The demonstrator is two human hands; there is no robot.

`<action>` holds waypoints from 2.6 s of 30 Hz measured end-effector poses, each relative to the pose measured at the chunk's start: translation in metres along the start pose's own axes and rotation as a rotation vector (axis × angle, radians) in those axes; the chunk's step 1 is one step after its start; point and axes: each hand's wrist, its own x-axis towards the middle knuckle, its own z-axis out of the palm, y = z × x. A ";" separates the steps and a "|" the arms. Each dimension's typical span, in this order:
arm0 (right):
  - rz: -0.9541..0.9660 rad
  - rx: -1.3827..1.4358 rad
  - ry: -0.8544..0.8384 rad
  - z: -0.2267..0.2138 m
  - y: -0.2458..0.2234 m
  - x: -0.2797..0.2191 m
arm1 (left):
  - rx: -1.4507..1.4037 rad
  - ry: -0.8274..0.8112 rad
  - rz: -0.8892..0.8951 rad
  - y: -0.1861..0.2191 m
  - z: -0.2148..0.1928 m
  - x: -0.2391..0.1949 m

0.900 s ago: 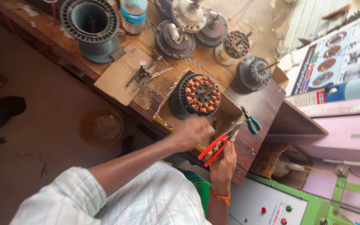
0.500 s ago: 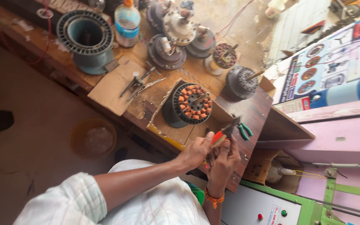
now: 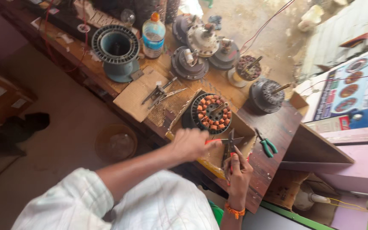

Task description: The person uses pliers to trim and adjust copper wire ends on a motor stator placed on a workbench. They repeatedly grasp, cut, and pull individual wire ends from the stator slots.

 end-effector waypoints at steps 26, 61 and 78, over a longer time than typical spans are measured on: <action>0.374 0.295 -0.280 -0.002 0.044 0.030 | 0.256 0.142 0.304 -0.033 -0.002 0.152; -0.330 -0.546 -0.218 0.000 0.107 0.091 | 0.320 0.320 0.427 -0.037 0.010 0.148; 0.055 -0.458 -0.342 0.002 0.001 0.068 | 0.429 0.277 0.441 -0.045 0.008 0.151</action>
